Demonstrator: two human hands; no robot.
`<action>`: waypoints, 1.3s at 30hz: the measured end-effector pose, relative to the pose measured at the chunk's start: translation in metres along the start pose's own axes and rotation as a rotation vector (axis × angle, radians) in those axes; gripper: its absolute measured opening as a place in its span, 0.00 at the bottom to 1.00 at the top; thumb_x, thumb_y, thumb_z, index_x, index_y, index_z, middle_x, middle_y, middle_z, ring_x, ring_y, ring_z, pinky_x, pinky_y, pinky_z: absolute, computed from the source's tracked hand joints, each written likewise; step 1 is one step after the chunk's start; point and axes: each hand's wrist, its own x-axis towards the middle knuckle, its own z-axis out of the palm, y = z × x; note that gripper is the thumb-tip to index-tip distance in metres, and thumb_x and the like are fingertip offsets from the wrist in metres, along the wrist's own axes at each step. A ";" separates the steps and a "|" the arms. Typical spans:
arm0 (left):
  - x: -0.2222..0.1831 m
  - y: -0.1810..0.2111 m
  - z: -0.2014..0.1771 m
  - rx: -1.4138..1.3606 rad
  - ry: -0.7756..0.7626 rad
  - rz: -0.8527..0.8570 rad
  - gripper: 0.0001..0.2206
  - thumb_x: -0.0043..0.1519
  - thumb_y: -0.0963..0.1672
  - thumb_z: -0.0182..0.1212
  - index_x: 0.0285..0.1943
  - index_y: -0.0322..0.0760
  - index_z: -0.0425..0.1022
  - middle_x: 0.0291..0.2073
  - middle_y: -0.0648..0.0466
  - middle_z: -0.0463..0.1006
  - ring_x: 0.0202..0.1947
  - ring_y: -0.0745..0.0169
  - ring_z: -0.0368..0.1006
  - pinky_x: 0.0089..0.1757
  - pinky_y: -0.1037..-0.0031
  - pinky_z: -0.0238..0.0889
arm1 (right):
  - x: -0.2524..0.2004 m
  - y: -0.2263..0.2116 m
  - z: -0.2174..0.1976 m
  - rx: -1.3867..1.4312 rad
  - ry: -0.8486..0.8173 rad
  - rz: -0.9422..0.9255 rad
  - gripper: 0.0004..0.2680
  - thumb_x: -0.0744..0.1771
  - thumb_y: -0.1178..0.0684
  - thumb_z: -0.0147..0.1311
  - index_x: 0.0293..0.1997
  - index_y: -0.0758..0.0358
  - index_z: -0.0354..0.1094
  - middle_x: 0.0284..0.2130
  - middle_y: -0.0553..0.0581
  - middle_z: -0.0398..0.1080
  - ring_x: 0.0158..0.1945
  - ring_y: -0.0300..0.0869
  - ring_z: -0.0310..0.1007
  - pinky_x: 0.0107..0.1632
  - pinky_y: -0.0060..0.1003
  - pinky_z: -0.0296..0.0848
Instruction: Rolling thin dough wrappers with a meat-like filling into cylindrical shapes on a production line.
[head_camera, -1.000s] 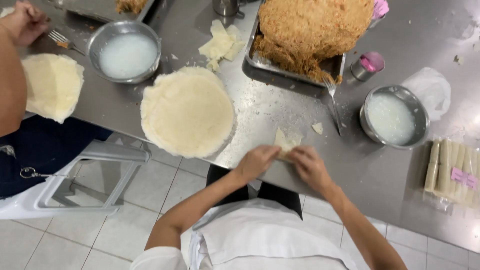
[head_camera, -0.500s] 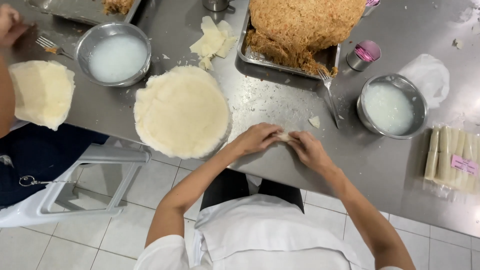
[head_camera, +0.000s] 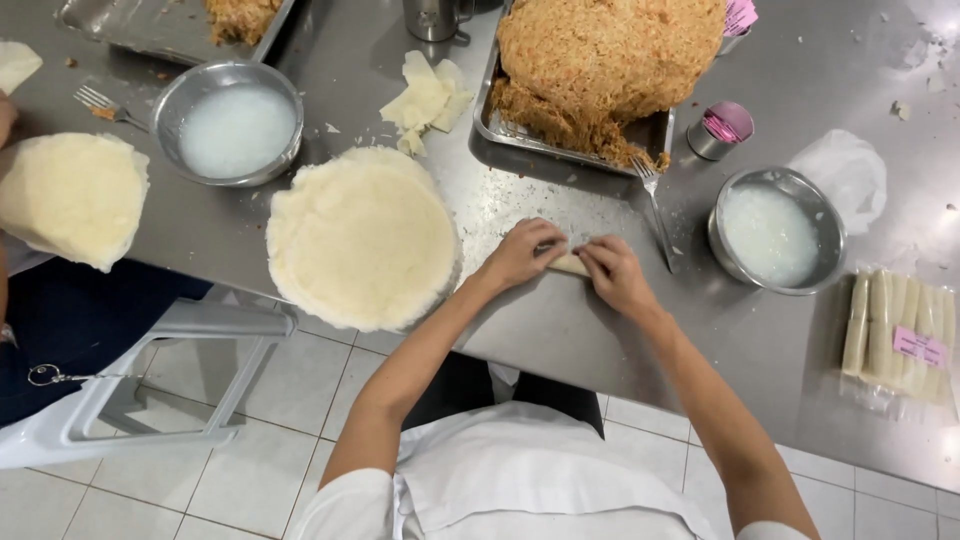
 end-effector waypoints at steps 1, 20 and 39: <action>-0.004 -0.003 0.007 -0.001 0.000 0.003 0.09 0.69 0.49 0.66 0.54 0.46 0.85 0.46 0.52 0.84 0.53 0.51 0.82 0.60 0.60 0.69 | -0.003 -0.006 -0.003 -0.003 0.001 0.000 0.05 0.71 0.60 0.60 0.49 0.70 0.80 0.43 0.66 0.78 0.50 0.58 0.80 0.56 0.52 0.78; -0.081 0.081 -0.043 0.025 0.089 -0.035 0.16 0.77 0.47 0.51 0.71 0.39 0.73 0.65 0.44 0.78 0.69 0.45 0.71 0.66 0.54 0.65 | -0.044 -0.063 0.009 -0.227 -0.026 -0.185 0.11 0.70 0.58 0.61 0.59 0.69 0.76 0.48 0.65 0.77 0.54 0.56 0.78 0.57 0.48 0.76; -0.131 0.113 -0.084 0.404 0.555 -0.111 0.31 0.64 0.51 0.73 0.70 0.24 0.74 0.61 0.32 0.79 0.66 0.29 0.73 0.63 0.41 0.63 | 0.041 -0.175 0.009 -0.047 0.126 -0.282 0.20 0.67 0.57 0.70 0.65 0.75 0.69 0.53 0.70 0.72 0.51 0.58 0.79 0.50 0.49 0.80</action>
